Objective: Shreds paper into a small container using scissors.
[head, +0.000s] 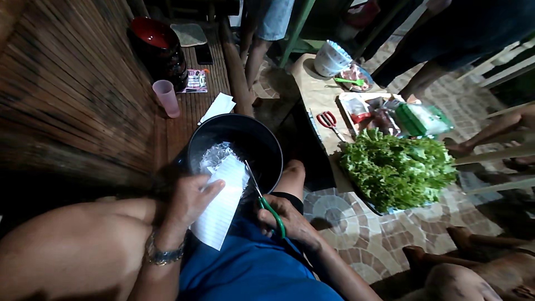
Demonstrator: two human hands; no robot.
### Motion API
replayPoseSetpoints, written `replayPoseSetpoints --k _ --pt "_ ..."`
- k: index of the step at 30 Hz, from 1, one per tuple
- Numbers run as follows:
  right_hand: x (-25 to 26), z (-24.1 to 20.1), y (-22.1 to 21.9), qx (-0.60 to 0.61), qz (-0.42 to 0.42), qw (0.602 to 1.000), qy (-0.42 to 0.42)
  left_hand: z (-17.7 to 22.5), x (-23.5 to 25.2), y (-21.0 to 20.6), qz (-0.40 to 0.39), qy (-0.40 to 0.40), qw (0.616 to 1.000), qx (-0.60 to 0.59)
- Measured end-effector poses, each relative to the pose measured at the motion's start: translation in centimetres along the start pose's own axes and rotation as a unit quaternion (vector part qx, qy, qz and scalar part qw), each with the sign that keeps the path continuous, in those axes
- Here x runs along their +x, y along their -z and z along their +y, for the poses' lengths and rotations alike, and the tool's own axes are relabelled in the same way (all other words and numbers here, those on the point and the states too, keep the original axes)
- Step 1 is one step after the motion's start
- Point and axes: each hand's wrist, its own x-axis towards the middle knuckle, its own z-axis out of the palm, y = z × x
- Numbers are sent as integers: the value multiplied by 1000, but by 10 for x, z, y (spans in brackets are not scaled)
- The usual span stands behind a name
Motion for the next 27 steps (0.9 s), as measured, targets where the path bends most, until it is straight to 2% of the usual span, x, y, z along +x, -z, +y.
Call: replayPoseSetpoints --k 9,17,27 --pt "0 5 0 32 17 999 -2 0 0 0 2 1 1000 -6" --pt "-2 5 2 -7 -39 999 -4 2 0 0 9 26 1000 -10" --pt "2 2 0 0 -16 1000 4 -1 -1 -2 6 5 1000 -6"
